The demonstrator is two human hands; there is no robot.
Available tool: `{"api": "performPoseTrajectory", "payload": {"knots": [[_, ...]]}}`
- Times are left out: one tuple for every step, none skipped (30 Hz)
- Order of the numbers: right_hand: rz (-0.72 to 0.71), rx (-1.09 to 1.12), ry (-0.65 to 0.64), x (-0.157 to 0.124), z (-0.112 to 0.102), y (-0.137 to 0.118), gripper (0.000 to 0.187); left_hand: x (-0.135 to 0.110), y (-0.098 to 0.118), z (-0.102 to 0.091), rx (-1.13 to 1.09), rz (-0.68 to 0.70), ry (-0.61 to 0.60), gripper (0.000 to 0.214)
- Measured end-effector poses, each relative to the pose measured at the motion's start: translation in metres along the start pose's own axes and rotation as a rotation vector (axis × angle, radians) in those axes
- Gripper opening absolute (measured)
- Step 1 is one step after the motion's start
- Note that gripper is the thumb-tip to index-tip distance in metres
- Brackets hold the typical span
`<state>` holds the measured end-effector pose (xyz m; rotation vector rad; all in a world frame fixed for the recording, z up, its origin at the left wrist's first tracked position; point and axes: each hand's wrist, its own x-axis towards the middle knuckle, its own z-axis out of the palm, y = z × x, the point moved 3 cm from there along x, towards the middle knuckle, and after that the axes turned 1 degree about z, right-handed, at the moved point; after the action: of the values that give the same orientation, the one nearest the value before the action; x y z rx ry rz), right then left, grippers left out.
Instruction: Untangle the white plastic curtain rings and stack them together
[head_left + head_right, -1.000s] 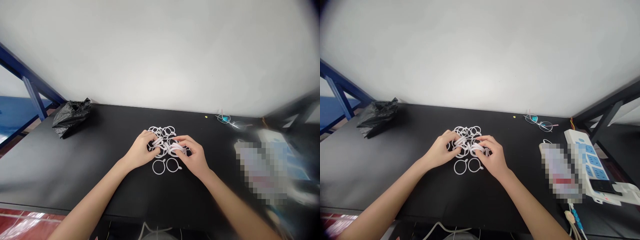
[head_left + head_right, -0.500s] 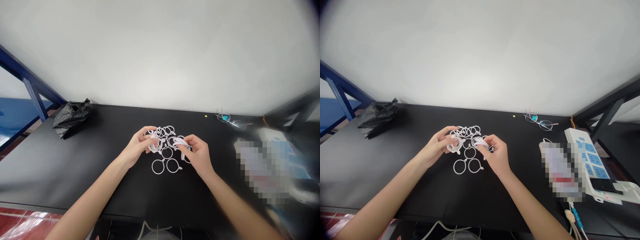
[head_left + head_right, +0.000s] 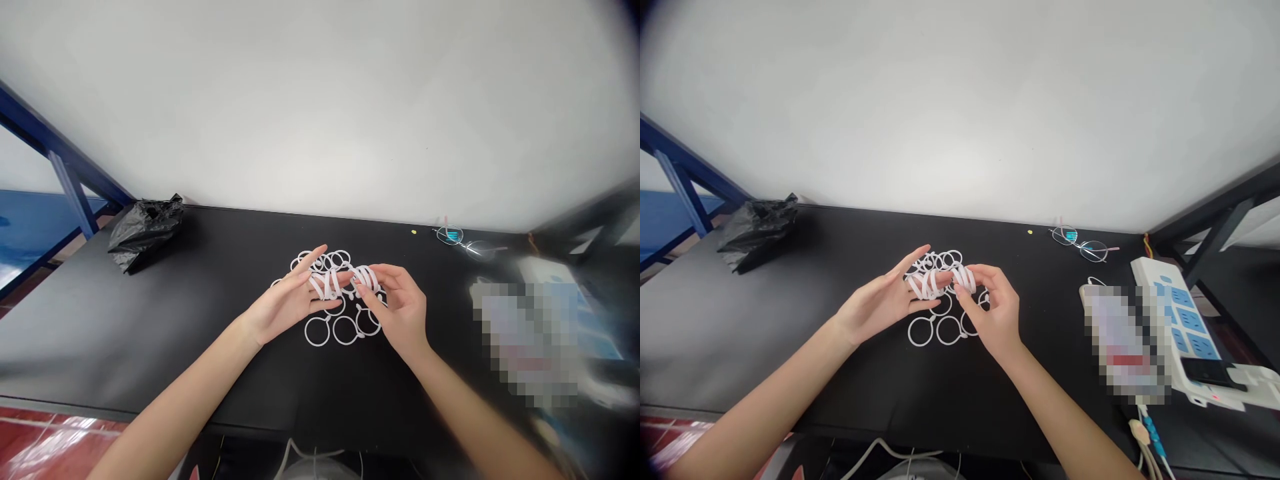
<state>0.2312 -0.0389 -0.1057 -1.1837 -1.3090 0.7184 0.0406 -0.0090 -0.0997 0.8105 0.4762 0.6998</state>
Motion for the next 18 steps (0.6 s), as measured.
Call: {"api": "performPoseTrajectory", "payload": {"knots": [[-0.037,-0.016,-0.001,-0.001,0.001,-0.002,0.024,0.000,-0.001,0.001,-0.006,-0.005,0.013,0.073],[-0.072,-0.037,-0.009,-0.003,0.001,-0.003,0.023,0.001,-0.003,0.002,-0.020,-0.016,0.018,0.071],[-0.104,-0.058,-0.023,-0.003,0.002,-0.005,0.023,0.001,-0.005,0.003,-0.035,-0.031,0.015,0.069],[-0.133,-0.077,-0.040,-0.004,0.003,-0.006,0.024,0.002,-0.007,0.004,-0.043,-0.047,0.011,0.068],[-0.154,-0.089,-0.054,-0.004,0.002,-0.007,0.025,0.002,-0.009,0.005,-0.039,-0.055,0.017,0.067],[-0.163,-0.093,-0.059,-0.004,0.002,-0.007,0.026,0.002,-0.011,0.006,-0.022,-0.047,0.038,0.067],[-0.162,-0.086,-0.054,-0.003,0.000,-0.007,0.026,0.002,-0.012,0.006,0.001,-0.028,0.067,0.066],[-0.151,-0.072,-0.043,-0.002,-0.001,-0.007,0.025,0.002,-0.013,0.006,0.028,0.000,0.093,0.065],[-0.128,-0.053,-0.031,-0.001,-0.003,-0.006,0.023,0.002,-0.014,0.007,0.057,0.026,0.110,0.065],[-0.097,-0.034,-0.026,-0.001,-0.004,-0.006,0.019,0.002,-0.014,0.008,0.086,0.047,0.115,0.065],[-0.060,-0.016,-0.028,-0.001,-0.004,-0.006,0.015,0.002,-0.014,0.008,0.117,0.061,0.114,0.065],[-0.022,-0.004,-0.036,-0.001,-0.004,-0.005,0.011,0.001,-0.015,0.009,0.148,0.065,0.112,0.065],[0.014,0.004,-0.046,-0.001,-0.004,-0.006,0.008,0.001,-0.015,0.010,0.180,0.061,0.117,0.065],[0.041,0.009,-0.051,-0.002,-0.003,-0.006,0.007,0.001,-0.015,0.010,0.211,0.058,0.133,0.064],[0.055,0.010,-0.051,-0.004,-0.003,-0.006,0.007,0.001,-0.015,0.009,0.237,0.056,0.156,0.062],[0.050,0.007,-0.048,-0.005,-0.002,-0.007,0.007,0.002,-0.015,0.009,0.258,0.058,0.181,0.059],[0.028,0.000,-0.048,-0.007,0.000,-0.008,0.009,0.002,-0.016,0.009,0.271,0.064,0.204,0.054],[-0.010,-0.012,-0.054,-0.008,0.001,-0.010,0.012,0.002,-0.016,0.009,0.273,0.072,0.219,0.050]]}}
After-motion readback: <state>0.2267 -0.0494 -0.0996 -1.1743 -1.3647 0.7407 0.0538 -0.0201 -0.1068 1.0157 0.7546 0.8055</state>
